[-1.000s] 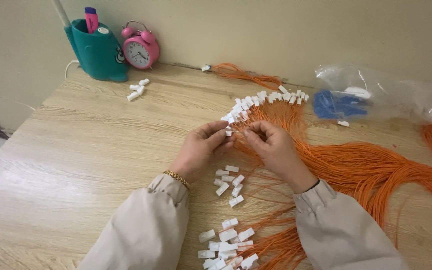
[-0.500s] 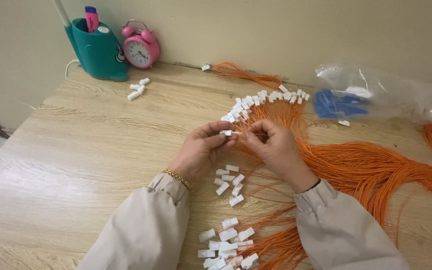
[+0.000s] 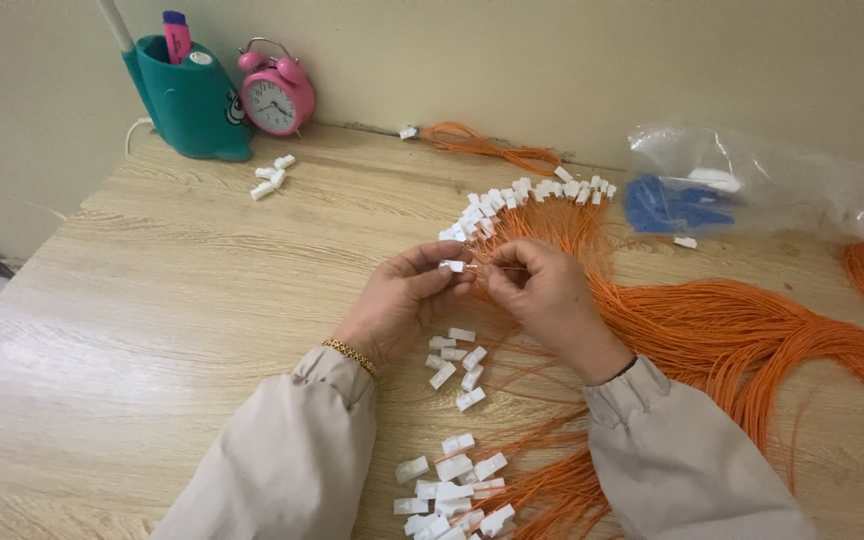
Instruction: The person repeatedly picks up white plastic connectors and orange fiber optic cables from a wooden table. They insert the cable ends into the connectors and place the assembled units back on the table. The task continues throughout the video with no other tools or objects being used.
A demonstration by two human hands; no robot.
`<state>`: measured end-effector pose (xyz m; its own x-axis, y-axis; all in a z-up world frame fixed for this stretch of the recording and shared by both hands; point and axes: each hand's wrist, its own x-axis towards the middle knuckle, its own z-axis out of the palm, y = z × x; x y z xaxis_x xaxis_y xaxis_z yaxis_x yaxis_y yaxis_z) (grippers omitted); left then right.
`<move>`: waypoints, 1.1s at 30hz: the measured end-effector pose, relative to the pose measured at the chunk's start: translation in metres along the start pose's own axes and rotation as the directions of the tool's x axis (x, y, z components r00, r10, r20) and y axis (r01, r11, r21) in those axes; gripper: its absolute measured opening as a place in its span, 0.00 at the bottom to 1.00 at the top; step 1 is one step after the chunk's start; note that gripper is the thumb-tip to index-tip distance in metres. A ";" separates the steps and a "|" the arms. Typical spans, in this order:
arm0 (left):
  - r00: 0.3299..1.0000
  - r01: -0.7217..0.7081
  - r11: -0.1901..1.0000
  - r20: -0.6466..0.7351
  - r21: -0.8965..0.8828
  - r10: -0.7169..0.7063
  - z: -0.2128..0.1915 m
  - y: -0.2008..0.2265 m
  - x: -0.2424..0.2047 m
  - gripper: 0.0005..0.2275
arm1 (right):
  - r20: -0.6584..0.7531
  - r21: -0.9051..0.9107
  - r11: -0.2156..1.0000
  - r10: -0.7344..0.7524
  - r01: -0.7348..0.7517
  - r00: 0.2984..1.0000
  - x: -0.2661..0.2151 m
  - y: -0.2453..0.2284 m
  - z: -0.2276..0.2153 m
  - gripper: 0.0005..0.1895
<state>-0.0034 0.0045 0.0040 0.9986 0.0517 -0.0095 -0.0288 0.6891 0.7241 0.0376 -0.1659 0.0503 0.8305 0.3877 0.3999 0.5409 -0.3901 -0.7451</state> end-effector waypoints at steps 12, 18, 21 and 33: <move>1.000 0.018 1.000 -0.011 0.004 -0.018 -0.002 -0.002 0.000 0.12 | 0.016 -0.084 0.994 -0.074 0.075 0.997 -0.003 -0.009 0.000 0.04; 1.000 0.017 1.000 -0.012 0.022 -0.017 0.000 -0.007 0.001 0.12 | 0.052 -0.097 0.993 -0.066 0.071 0.996 -0.001 -0.005 0.001 0.04; 1.000 0.020 1.000 -0.021 -0.014 -0.021 0.001 -0.007 0.000 0.12 | 0.053 -0.124 0.989 -0.075 0.081 0.996 -0.003 -0.002 0.005 0.04; 1.000 -0.013 0.996 -0.013 0.086 0.015 0.001 -0.009 0.002 0.11 | 0.090 -0.125 0.986 -0.101 0.111 0.991 -0.004 -0.003 0.006 0.05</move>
<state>-0.0009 -0.0024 -0.0023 0.9974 0.0710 -0.0079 -0.0383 0.6240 0.7805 0.0317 -0.1614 0.0474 0.7566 0.4985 0.4232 0.6424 -0.4456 -0.6236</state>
